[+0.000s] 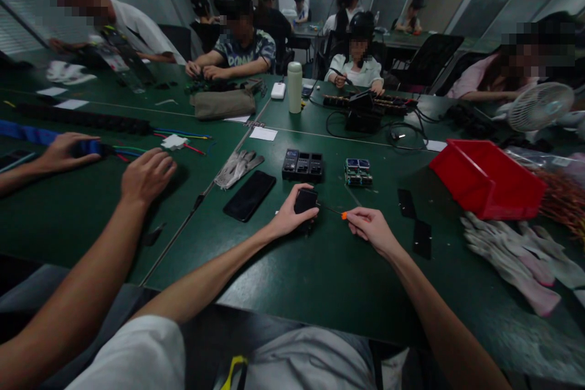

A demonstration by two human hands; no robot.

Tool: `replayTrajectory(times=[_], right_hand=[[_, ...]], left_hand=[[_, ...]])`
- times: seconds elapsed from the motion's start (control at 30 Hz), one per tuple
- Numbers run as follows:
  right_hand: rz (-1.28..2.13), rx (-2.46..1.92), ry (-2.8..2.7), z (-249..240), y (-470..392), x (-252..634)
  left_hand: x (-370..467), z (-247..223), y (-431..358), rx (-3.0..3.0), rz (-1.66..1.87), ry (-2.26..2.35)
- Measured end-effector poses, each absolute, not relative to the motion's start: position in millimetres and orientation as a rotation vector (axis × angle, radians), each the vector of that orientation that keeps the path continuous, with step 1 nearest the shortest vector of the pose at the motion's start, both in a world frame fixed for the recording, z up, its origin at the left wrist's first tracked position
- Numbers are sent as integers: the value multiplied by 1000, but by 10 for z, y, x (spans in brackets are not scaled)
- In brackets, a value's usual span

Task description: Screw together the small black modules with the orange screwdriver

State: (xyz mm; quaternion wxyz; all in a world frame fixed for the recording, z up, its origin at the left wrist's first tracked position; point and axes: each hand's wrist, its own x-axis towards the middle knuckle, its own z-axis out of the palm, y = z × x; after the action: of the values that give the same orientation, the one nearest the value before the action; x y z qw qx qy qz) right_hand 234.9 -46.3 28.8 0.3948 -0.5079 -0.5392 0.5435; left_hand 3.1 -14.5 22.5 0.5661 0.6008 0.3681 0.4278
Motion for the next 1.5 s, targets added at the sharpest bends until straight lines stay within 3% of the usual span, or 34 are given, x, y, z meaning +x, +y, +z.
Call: replayTrajectory(times=[0.77, 0.87, 1.17, 1.37, 1.5], right_hand=[[762, -1185, -1783, 257, -508, 2410], [830, -1242, -1662, 257, -488, 2394], [1542, -1158, -986, 235, -395, 2394], [1560, -1297, -1195, 226, -408, 2406], [1369, -1304, -1373, 251, -422, 2436]], left_hand=[[12, 210, -147, 1375, 930, 887], [14, 206, -142, 1358, 935, 894], [23, 178, -132, 1414, 967, 922], [11, 155, -134, 1432, 939, 974], [-1, 159, -142, 1443, 923, 952]])
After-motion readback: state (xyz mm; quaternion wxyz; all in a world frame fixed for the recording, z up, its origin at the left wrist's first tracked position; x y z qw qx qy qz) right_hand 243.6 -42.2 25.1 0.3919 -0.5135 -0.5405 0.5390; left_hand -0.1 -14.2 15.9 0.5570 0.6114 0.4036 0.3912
